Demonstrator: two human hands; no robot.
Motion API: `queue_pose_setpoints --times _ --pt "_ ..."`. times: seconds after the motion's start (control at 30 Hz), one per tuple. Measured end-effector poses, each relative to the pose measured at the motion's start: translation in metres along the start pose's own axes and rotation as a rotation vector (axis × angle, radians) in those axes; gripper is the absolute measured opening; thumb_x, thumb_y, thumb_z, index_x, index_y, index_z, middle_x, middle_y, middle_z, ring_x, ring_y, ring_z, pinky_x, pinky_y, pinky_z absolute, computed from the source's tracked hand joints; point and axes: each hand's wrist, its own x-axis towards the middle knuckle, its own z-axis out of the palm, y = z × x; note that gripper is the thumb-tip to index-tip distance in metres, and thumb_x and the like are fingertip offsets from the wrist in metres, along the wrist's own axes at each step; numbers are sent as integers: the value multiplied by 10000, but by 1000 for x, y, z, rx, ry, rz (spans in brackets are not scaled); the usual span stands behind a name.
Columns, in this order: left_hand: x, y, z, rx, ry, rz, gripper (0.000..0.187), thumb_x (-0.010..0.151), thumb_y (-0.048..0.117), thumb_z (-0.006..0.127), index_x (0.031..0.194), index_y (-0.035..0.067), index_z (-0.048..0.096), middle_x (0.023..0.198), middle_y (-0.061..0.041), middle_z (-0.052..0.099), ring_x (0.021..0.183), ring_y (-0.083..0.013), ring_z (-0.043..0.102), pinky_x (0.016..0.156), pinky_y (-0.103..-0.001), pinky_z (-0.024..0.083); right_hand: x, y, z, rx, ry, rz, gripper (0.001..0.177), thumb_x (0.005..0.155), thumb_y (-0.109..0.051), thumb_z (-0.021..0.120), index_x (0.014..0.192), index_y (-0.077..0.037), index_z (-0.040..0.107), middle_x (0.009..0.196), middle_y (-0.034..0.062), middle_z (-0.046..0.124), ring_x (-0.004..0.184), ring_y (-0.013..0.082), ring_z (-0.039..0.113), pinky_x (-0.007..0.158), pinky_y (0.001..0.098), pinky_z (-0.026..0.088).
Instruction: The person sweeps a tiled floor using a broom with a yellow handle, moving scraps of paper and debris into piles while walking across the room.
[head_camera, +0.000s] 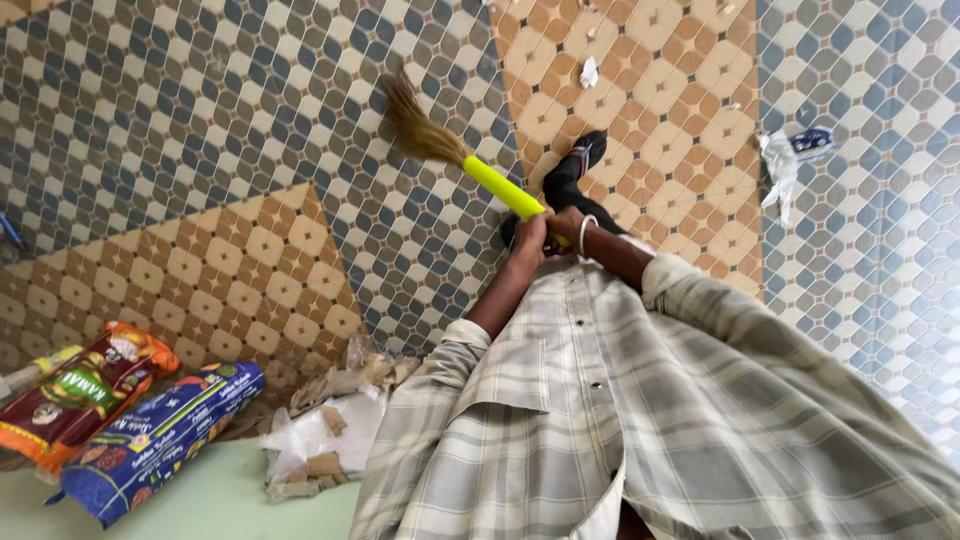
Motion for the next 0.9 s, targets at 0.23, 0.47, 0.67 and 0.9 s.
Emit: queue_pose_setpoints --times 0.23,0.47,0.67,0.9 --pt "21 -11 117 442 -195 -69 424 849 313 762 1086 -22 657 925 -88 706 750 -205 678 582 -370 572 -21 35 -87 696 113 141 298 981 -328 645 982 -31 618 756 128 668 541 243 646 406 368 448" --pt "48 26 195 805 -391 -163 414 816 299 721 1116 17 682 875 -136 701 674 -271 684 505 -423 550 -15 13 -146 931 305 -37 268 990 -275 602 1023 -9 595 780 135 659 565 243 654 436 384 507" --pt "34 88 127 717 -553 93 421 900 323 726 1235 69 713 991 -57 723 805 -129 657 655 -301 518 -12 -33 -86 757 310 -337 232 963 -224 611 1046 -8 589 796 132 663 566 242 647 428 397 490" --pt "30 90 98 350 -393 305 403 941 233 729 1287 29 687 1080 -78 716 908 -152 662 764 -293 545 -39 -80 -87 240 247 -452 342 914 -271 637 1103 14 627 805 154 718 612 229 707 459 365 555"
